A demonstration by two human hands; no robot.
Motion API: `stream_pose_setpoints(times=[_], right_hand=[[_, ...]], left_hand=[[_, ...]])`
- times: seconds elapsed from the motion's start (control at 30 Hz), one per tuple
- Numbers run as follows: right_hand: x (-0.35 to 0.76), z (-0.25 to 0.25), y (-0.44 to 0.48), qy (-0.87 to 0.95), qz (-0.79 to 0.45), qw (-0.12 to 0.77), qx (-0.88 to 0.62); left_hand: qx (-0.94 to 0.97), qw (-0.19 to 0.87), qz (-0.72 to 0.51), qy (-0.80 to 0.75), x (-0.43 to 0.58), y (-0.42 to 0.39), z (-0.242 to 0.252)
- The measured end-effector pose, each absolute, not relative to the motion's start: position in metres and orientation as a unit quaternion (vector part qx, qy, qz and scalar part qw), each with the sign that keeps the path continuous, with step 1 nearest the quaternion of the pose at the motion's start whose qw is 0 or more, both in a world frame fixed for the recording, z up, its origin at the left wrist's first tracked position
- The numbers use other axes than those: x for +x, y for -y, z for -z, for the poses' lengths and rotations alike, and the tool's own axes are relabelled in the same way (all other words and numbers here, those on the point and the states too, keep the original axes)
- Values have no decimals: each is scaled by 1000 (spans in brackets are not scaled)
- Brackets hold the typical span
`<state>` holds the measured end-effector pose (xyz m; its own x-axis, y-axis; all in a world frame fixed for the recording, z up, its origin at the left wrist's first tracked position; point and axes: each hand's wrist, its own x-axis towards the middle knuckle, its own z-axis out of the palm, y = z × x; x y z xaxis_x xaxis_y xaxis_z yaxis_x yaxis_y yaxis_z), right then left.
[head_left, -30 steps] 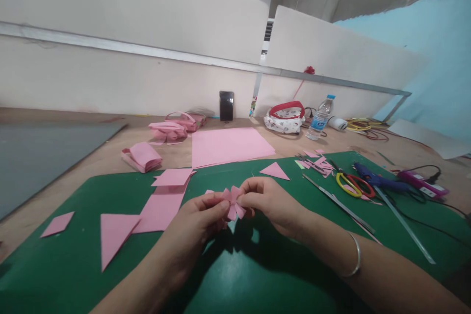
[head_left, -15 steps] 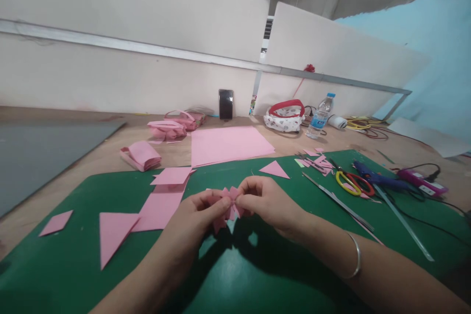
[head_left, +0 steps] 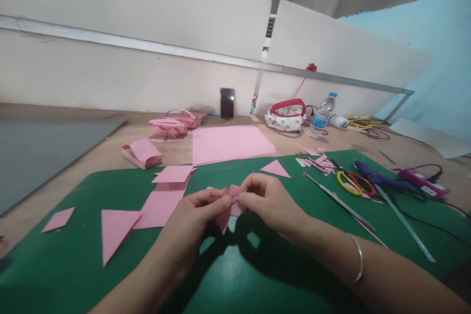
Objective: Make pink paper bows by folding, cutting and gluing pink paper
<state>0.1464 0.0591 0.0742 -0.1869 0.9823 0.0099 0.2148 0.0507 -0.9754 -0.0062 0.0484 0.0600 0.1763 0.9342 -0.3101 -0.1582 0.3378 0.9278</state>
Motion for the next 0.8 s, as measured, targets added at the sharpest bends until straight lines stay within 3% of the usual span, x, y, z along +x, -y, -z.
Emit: stream_pose_setpoints(times=[0.8], right_hand=[[145,-70,-61,592,-515,391,-482]], left_hand=[[498,598,-402,-482,-2,-49,-56]])
